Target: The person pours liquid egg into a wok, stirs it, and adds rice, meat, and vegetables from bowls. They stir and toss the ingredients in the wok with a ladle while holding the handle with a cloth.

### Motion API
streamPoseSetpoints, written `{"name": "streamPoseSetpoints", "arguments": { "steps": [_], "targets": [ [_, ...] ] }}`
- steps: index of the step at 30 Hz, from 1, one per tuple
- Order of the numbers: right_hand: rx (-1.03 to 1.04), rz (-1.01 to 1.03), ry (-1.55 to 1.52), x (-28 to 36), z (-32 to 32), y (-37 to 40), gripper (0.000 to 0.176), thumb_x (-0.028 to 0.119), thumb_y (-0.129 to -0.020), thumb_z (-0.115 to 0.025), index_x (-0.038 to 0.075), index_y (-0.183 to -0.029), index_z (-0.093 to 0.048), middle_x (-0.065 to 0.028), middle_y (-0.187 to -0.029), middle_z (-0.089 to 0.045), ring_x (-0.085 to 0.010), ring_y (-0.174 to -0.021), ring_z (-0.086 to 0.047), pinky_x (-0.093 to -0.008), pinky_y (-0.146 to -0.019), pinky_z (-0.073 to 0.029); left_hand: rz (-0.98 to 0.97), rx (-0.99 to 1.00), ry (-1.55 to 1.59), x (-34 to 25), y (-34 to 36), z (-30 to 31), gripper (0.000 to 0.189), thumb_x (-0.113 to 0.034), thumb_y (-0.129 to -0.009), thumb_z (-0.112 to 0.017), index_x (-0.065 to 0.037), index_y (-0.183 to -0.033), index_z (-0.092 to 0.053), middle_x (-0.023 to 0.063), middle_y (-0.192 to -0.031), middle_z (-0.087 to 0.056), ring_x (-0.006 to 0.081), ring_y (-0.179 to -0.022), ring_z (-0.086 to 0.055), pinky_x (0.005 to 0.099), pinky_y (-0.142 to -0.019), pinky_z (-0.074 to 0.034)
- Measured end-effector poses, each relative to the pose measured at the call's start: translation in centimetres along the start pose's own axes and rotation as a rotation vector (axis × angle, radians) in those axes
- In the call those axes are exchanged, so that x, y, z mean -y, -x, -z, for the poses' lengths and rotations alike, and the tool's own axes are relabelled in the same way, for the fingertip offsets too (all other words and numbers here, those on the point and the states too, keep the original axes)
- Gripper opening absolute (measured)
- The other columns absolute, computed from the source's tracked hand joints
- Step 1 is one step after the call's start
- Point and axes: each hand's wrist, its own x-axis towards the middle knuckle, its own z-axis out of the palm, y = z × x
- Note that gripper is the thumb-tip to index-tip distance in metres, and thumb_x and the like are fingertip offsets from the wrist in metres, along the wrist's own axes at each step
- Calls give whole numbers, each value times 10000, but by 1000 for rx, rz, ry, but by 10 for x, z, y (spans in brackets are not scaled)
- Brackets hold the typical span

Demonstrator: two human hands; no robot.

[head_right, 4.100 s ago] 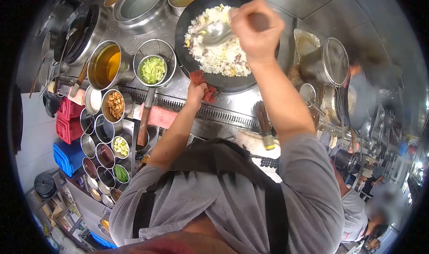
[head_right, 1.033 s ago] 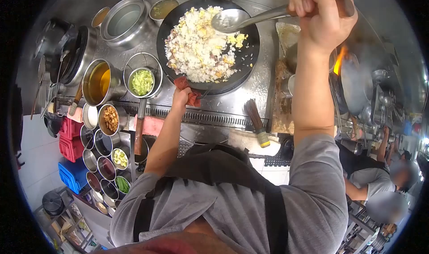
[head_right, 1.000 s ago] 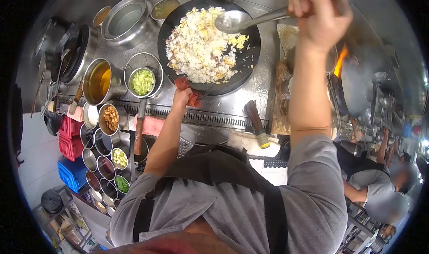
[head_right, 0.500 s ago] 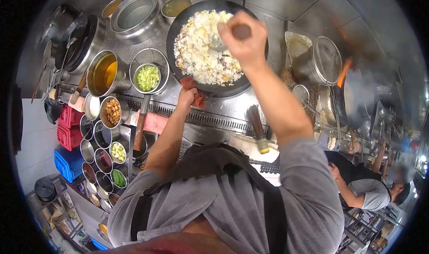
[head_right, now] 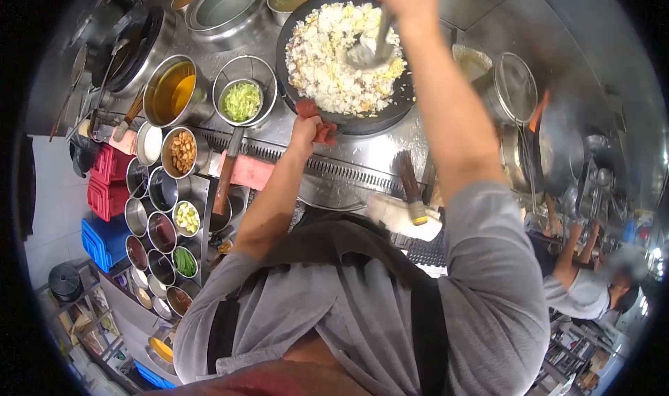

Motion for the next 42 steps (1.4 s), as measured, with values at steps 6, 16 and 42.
{"name": "streamPoseSetpoints", "arguments": {
  "steps": [6,16,42],
  "targets": [
    [50,-46,-377,128,96,-39,245,231,-874,-663,128,-760,-473,37,-546,-469,-68,-386,-405,-200,-331,-329,60,-64,80,-64,191,-30,173,-42,-758,-465,-17,-915,-533,76,-643,-515,254,-682,-625,468,-526,-551],
    [-447,134,-339,68,71,14,283,157,-833,-699,113,-740,-435,-8,-533,-428,-126,-394,-418,-282,-382,-390,-204,63,-299,43,169,54,462,-8,-747,-429,-51,-1207,-416,139,-874,-601,214,-661,-625,356,-484,-537],
    [-371,178,-50,68,39,52,174,75,-827,-635,64,-746,-482,-19,-514,-476,-118,-366,-446,-259,-360,-352,-25,114,-7,30,139,60,475,19,-770,-397,-49,-1239,-435,154,-834,-630,245,-667,-639,369,-427,-508]
  ]
}}
